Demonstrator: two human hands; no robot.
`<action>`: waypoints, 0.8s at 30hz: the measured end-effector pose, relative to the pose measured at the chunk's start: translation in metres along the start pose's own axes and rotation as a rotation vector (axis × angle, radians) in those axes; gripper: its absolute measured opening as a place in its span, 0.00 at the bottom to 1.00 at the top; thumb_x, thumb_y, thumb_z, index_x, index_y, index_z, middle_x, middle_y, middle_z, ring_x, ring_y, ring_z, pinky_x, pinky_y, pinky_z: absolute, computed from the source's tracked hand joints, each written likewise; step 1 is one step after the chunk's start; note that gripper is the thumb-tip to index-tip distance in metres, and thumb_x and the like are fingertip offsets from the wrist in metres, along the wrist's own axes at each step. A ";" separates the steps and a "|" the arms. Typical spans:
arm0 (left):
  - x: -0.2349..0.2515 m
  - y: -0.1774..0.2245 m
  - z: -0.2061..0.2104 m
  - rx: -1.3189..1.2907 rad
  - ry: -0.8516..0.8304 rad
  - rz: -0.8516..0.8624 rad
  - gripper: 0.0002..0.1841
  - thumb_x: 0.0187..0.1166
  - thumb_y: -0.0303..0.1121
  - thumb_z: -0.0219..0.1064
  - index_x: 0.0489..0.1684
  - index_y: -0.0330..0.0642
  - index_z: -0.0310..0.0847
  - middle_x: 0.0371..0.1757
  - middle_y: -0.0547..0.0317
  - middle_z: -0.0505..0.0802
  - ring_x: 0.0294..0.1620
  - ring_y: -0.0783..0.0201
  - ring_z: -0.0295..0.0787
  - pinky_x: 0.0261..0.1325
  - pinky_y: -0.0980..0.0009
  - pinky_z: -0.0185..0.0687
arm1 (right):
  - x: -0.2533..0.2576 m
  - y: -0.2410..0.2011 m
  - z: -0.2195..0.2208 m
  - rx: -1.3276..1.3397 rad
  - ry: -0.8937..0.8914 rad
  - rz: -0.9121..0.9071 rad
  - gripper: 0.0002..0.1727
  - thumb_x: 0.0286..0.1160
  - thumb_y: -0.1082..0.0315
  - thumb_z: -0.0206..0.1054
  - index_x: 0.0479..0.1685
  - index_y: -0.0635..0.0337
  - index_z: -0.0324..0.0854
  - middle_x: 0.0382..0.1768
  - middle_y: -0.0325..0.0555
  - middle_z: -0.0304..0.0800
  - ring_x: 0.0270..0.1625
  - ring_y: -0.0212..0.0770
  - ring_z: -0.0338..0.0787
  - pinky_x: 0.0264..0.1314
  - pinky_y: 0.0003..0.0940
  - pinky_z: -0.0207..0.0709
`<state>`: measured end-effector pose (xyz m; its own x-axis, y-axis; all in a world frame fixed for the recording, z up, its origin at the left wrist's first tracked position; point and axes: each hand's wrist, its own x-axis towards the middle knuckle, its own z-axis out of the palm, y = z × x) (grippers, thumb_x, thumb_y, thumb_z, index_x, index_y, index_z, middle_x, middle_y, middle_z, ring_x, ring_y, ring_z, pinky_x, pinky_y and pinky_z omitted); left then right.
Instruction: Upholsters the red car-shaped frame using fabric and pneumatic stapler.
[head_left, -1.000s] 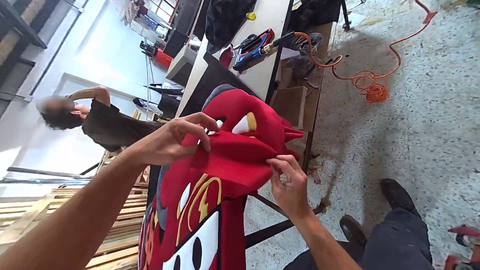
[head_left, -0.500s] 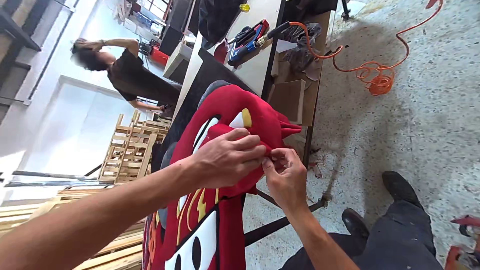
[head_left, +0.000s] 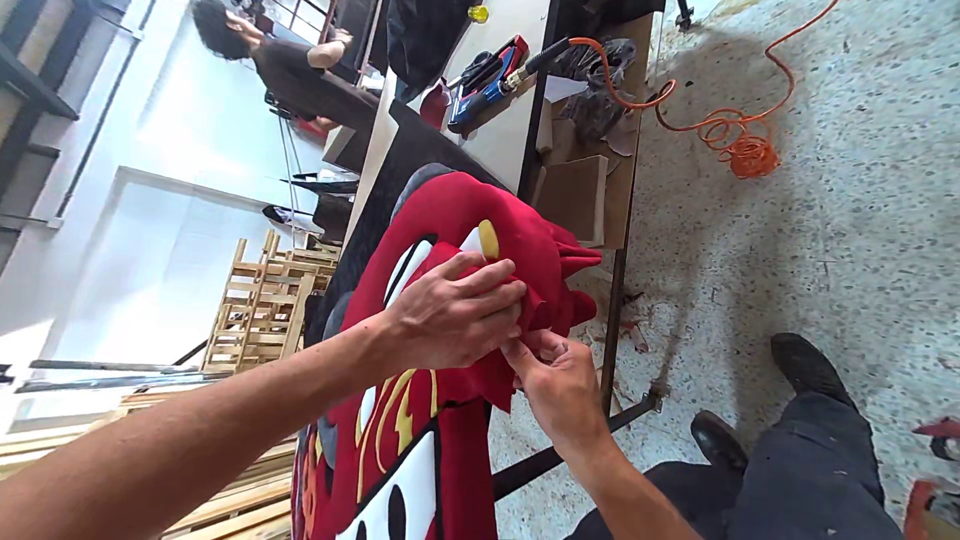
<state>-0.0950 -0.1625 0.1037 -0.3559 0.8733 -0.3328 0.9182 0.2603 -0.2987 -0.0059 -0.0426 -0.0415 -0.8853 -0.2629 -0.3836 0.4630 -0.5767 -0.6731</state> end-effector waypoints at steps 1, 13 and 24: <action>0.002 -0.001 -0.001 0.000 -0.015 0.017 0.17 0.86 0.40 0.56 0.58 0.50 0.91 0.63 0.58 0.94 0.74 0.53 0.84 0.77 0.53 0.74 | 0.001 -0.004 -0.001 0.084 -0.030 0.067 0.12 0.70 0.58 0.80 0.30 0.57 0.94 0.20 0.43 0.91 0.19 0.35 0.86 0.23 0.30 0.81; -0.005 0.016 0.010 0.040 0.014 -0.041 0.15 0.87 0.42 0.61 0.52 0.45 0.93 0.70 0.57 0.90 0.73 0.55 0.81 0.70 0.56 0.75 | 0.025 -0.008 -0.034 -0.068 0.089 -0.229 0.11 0.74 0.60 0.70 0.51 0.50 0.89 0.32 0.37 0.94 0.26 0.37 0.91 0.26 0.33 0.88; -0.022 0.042 0.029 0.004 0.158 -0.178 0.14 0.81 0.33 0.65 0.60 0.41 0.89 0.48 0.53 0.92 0.45 0.58 0.88 0.51 0.65 0.85 | 0.049 -0.009 -0.023 -0.388 0.221 -0.516 0.03 0.77 0.62 0.70 0.42 0.48 0.88 0.30 0.28 0.90 0.22 0.22 0.85 0.22 0.21 0.83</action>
<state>-0.0538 -0.1831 0.0724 -0.4805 0.8673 -0.1303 0.8424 0.4151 -0.3435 -0.0526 -0.0322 -0.0691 -0.9862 0.1592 -0.0446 0.0024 -0.2557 -0.9667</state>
